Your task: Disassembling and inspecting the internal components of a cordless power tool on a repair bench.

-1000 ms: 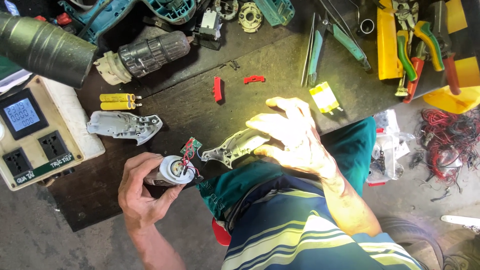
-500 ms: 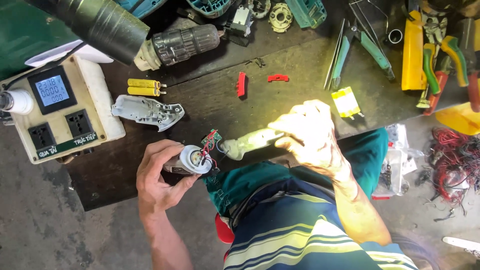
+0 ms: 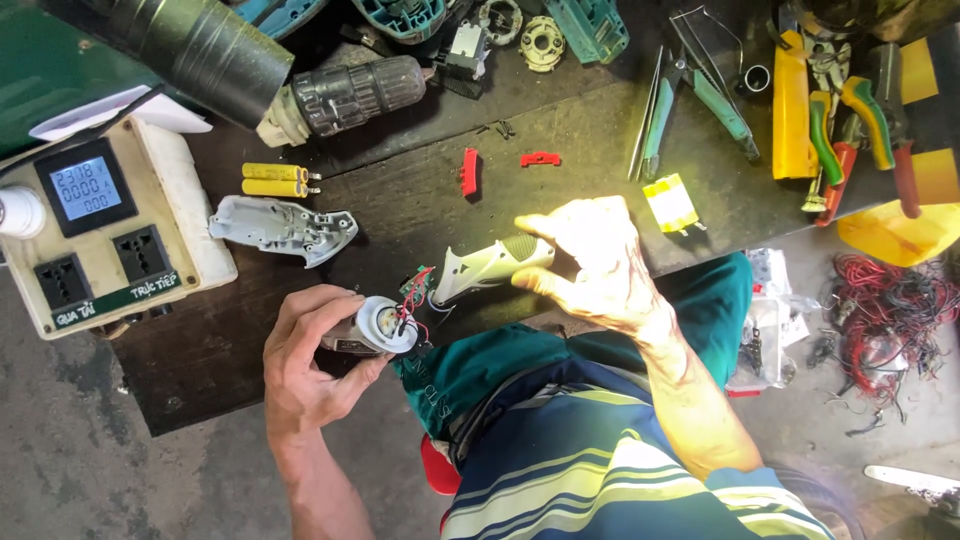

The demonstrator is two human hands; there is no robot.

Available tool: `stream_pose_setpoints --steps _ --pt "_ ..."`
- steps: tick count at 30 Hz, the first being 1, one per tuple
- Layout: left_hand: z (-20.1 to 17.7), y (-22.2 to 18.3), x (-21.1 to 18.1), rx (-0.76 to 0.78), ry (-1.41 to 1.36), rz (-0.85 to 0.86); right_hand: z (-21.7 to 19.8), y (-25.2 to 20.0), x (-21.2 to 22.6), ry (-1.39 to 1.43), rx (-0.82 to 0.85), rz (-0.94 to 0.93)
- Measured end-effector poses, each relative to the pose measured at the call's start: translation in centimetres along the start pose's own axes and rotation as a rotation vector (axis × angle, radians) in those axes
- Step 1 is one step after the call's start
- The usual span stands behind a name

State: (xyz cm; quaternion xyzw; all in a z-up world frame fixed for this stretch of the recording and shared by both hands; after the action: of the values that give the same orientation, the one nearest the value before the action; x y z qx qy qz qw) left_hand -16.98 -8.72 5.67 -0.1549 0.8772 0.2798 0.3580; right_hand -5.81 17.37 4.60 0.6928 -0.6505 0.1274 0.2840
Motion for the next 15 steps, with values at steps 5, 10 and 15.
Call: stream_pose_setpoints --steps 5,10,15 --pt "0.0 0.1 -0.3 0.009 0.004 0.021 -0.1 -0.1 0.3 -0.026 0.026 -0.045" --pt "-0.3 -0.1 -0.3 -0.010 -0.031 0.030 0.2 -1.1 -1.1 0.085 -0.014 -0.077" --pt "-0.2 0.3 -1.2 0.044 0.034 -0.029 -1.2 -1.5 1.0 0.078 -0.090 -0.193"
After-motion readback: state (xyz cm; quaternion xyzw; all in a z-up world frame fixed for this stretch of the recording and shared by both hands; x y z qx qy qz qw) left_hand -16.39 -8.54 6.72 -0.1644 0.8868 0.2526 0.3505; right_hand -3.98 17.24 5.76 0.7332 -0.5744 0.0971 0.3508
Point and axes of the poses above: each hand's wrist, its own y-axis towards the middle knuckle, its own z-axis out of the palm, x = y × z, the point moved 10 cm from there along y, towards the middle knuckle, and after that the axes turned 14 degrees about x, right-handed, at the moved point
